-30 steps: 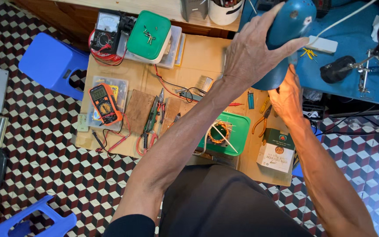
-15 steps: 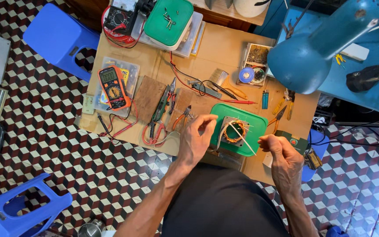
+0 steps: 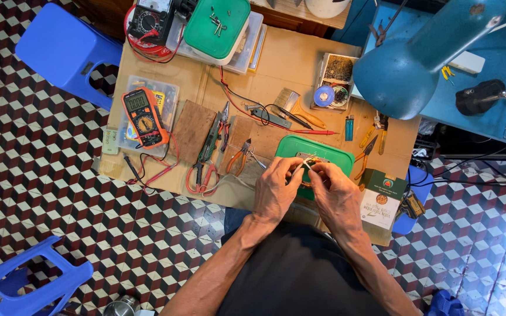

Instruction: The person retrieves a motor stator from a shelf and places it on a workbench. They then use pliers to strip the insulation from the ends of the copper wires attached to the stator and arrange the wires.

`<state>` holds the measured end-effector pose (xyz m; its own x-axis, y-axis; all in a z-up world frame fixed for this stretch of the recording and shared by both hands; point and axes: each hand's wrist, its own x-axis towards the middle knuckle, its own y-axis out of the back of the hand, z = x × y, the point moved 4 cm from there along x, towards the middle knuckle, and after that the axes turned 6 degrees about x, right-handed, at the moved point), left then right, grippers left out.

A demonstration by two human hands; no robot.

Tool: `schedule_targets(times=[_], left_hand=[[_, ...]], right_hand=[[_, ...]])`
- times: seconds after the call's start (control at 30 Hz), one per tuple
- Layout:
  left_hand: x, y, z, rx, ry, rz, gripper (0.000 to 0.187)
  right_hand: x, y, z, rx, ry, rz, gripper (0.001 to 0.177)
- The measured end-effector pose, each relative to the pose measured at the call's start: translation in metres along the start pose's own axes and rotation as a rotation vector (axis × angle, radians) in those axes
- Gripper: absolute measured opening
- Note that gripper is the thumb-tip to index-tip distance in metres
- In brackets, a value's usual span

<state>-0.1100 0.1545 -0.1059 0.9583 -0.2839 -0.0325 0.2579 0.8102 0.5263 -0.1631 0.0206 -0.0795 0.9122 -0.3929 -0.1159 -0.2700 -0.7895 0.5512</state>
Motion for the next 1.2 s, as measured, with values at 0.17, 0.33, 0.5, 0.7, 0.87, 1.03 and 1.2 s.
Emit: schedule_targets(times=[0.17, 0.33, 0.5, 0.7, 0.87, 1.03, 1.2], left_hand=[[0.002, -0.003, 0.001, -0.004, -0.010, -0.004, 0.017], [0.004, 0.003, 0.007, 0.023, -0.099, 0.056, 0.014], [0.007, 0.006, 0.015, 0.144, -0.195, 0.051, 0.016], [0.009, 0.004, 0.018, 0.216, -0.198, 0.006, 0.013], [0.007, 0.002, 0.015, 0.254, -0.199, 0.030, 0.012], [0.004, 0.000, 0.019, 0.216, -0.193, 0.057, 0.013], [0.003, -0.001, 0.018, 0.218, -0.176, 0.072, 0.014]], right_hand=[[0.000, -0.004, 0.005, -0.029, 0.065, 0.033, 0.013], [-0.001, -0.002, -0.005, 0.013, 0.114, 0.076, 0.015], [-0.017, 0.017, -0.002, 0.029, 0.299, 0.182, 0.025], [-0.035, 0.068, 0.085, 0.112, -0.072, 0.386, 0.023], [-0.039, 0.078, 0.159, 0.114, -0.465, 0.337, 0.048], [-0.025, 0.052, 0.186, 0.185, -0.533, 0.205, 0.047], [-0.002, 0.022, 0.188, 0.293, -0.497, 0.071, 0.045]])
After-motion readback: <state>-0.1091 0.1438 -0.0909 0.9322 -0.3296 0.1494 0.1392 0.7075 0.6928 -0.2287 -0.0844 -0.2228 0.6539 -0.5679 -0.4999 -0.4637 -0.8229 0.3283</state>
